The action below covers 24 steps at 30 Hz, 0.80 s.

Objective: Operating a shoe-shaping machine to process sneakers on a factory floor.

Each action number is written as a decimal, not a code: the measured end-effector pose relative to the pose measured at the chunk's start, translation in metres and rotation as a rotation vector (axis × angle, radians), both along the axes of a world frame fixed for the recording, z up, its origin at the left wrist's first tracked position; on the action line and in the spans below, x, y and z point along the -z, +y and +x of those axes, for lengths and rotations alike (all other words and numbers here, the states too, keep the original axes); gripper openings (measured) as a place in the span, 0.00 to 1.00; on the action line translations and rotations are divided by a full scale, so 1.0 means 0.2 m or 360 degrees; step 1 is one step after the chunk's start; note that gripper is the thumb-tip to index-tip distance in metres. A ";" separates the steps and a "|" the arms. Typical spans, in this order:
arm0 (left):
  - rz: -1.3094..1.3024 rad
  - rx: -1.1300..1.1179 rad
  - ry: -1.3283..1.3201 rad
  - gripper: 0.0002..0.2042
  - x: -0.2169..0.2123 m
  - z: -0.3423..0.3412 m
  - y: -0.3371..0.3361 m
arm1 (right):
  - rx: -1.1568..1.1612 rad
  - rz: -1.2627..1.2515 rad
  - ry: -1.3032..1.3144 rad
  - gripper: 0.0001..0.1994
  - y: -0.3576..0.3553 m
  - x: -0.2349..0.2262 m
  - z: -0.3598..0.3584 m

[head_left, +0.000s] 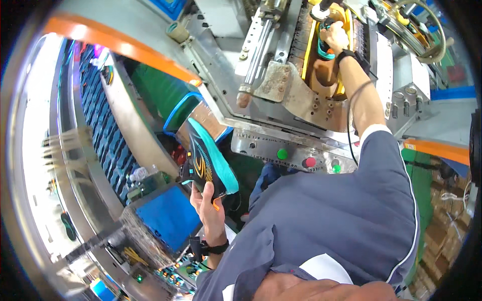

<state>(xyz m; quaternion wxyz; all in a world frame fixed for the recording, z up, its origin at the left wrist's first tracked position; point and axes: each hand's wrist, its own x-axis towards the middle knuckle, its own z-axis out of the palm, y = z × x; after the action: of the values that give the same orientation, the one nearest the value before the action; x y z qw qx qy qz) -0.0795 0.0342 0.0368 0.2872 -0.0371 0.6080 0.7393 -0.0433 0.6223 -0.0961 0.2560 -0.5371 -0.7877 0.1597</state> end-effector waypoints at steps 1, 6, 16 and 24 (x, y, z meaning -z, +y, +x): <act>-0.0066 -0.0189 -0.0035 0.22 0.03 0.04 -0.04 | 0.0062 -0.0117 -0.0117 0.27 0.03 0.02 0.01; -0.0020 -0.0705 -0.0215 0.19 0.07 0.30 -0.07 | -0.0723 0.0228 0.0434 0.18 -0.92 -0.38 0.09; 0.0063 -0.1059 -0.0383 0.16 0.25 0.73 -0.29 | -0.1871 0.0041 -0.0193 0.09 -1.82 0.54 0.22; 0.0123 -0.1828 -0.0509 0.12 0.50 1.05 -0.79 | -0.1895 0.0141 -0.0192 0.10 -1.84 0.63 0.23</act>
<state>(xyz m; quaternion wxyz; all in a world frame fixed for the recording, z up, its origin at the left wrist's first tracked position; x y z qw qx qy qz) 0.1304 -0.1233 -0.0628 -0.0694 -0.4603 0.4124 0.7831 0.0031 0.2543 -0.2212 0.0995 -0.0003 -0.9722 0.2120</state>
